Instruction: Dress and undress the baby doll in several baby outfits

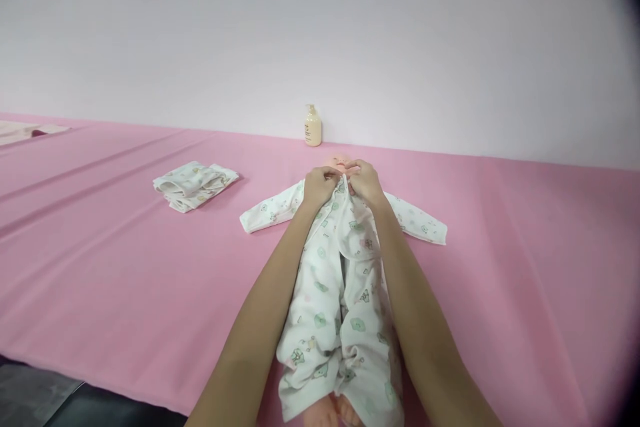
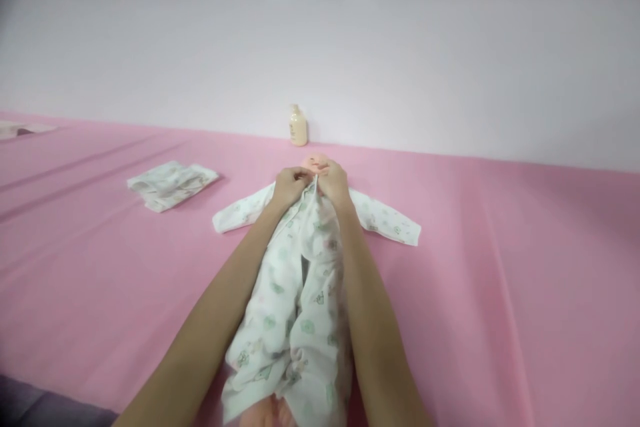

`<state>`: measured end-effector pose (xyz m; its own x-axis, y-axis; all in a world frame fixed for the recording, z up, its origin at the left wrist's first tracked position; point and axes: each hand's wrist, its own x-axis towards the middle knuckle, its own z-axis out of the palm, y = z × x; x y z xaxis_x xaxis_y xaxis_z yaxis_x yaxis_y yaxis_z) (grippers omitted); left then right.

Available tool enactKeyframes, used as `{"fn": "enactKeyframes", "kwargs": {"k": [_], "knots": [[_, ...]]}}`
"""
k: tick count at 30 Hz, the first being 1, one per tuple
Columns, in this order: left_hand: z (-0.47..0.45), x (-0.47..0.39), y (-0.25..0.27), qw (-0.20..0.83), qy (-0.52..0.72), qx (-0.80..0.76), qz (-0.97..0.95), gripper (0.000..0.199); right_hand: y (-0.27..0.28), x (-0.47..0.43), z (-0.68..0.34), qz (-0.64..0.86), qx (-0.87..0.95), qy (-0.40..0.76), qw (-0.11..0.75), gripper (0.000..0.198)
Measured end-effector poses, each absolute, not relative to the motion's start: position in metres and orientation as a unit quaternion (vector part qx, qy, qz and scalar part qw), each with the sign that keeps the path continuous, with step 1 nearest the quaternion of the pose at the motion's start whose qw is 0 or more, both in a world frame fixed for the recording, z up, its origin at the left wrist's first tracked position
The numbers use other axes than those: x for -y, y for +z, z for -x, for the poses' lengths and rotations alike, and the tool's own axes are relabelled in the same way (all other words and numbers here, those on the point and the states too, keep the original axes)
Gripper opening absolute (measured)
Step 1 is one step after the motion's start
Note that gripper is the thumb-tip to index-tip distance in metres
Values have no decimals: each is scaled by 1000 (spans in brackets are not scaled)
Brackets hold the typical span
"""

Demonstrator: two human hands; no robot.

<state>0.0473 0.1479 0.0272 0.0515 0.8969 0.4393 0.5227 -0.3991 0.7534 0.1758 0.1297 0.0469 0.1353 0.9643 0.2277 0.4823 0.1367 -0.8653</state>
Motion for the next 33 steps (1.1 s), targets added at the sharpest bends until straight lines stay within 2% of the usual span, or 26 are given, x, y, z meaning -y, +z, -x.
{"fn": "enactKeyframes", "kwargs": {"k": [9,14,21,24,28,30,33], "knots": [[-50,-141,32,191,468,-535,-677,20,37,-131,-170,528,698,130,466,41],[-49,-142,31,194,483,-540,-661,16,34,-132,-170,523,714,95,455,39],[-46,-147,26,193,491,-523,-669,17,27,-140,-177,482,718,138,483,33],[-46,-148,25,210,498,-512,-668,19,25,-142,-180,468,666,228,534,27],[-46,-149,24,217,502,-501,-671,17,23,-145,-182,492,574,327,567,30],[-46,-149,24,211,490,-504,-680,17,22,-146,-181,518,554,318,569,29],[-47,-148,26,196,457,-509,-703,22,24,-146,-179,551,585,254,539,18]]}}
